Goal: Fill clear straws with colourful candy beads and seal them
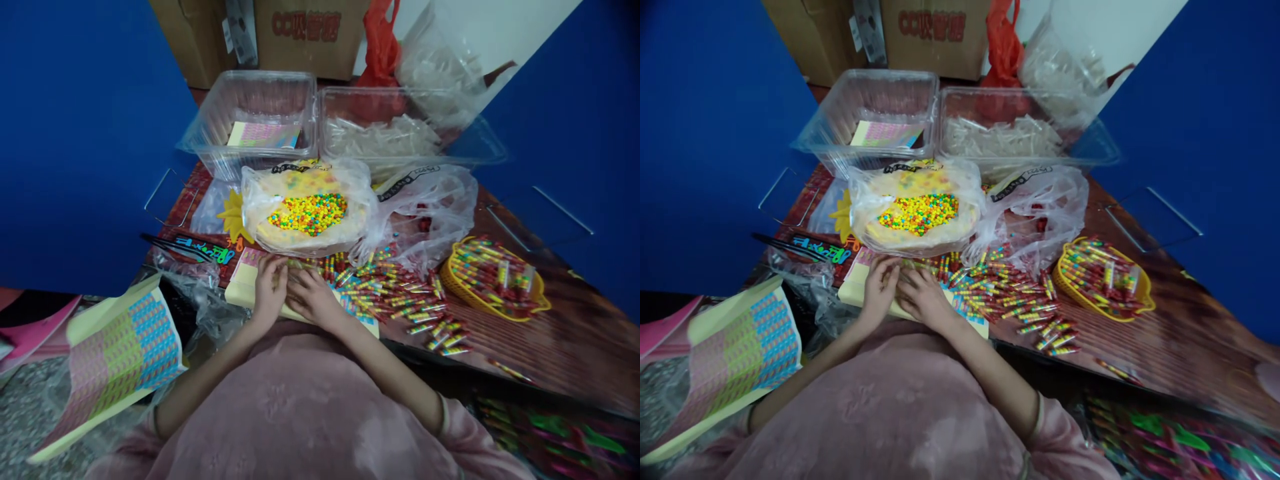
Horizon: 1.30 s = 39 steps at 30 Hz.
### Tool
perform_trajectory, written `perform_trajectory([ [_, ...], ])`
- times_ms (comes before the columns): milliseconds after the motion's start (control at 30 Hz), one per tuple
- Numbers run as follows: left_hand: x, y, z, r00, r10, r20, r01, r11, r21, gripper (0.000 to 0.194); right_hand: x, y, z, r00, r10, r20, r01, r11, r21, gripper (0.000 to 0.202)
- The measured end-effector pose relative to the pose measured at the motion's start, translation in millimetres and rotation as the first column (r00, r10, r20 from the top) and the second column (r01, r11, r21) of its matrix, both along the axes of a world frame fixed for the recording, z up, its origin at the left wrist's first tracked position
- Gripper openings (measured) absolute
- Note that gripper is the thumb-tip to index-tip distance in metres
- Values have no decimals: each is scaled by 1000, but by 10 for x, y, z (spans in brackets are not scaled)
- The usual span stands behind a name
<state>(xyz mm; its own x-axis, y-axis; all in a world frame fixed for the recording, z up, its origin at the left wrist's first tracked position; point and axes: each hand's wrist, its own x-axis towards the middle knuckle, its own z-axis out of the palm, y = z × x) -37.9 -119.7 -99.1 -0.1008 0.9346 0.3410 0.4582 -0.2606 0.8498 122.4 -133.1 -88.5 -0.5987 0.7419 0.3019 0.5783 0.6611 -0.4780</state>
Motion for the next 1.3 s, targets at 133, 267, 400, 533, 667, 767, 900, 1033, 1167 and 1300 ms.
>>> perform_trajectory([
  [133, -9, -21, 36, 993, -8, -119, 11, 1000, 19, 23, 83, -73, 18, 998, 56, -42, -56, 998, 6, 33],
  [267, 31, -45, 58, 981, -35, -192, 33, 999, -9, 38, 84, -94, 52, 995, 96, 18, -96, 995, 24, 27],
  [400, 42, -60, 130, 977, -95, -189, 93, 996, -18, 52, 3, -44, 63, 991, 129, 28, -129, 991, 17, 22],
  [533, 9, -66, 204, 962, -190, -198, 185, 982, -42, 54, -63, 11, 76, 986, 167, -17, -167, 986, 4, 27],
  [667, -1, -60, 203, 959, -207, -191, 189, 976, -108, 62, -26, 5, 136, 974, 202, -106, -205, 979, -12, 23],
  [767, 14, -52, 170, 960, -202, -195, 181, 976, -120, 64, 70, -35, 185, 947, 168, -275, -187, 981, -44, 20],
  [900, 39, -51, 147, 960, -185, -211, 164, 980, -113, 64, 202, -74, 163, 870, -136, -475, 43, 978, -202, 20],
  [1033, 53, -52, 150, 935, -199, -293, 173, 978, -114, 58, 276, -32, 57, 799, -378, -468, 257, 918, -303, 21],
  [1167, 69, -45, 145, 867, -226, -445, 208, 974, -91, 46, 296, 80, -3, 887, -341, -313, 283, 934, -217, 19],
  [1300, 83, -26, 133, 830, -226, -510, 217, 973, -78, 42, 265, 189, -7, 946, -299, -129, 285, 951, -116, 19],
])
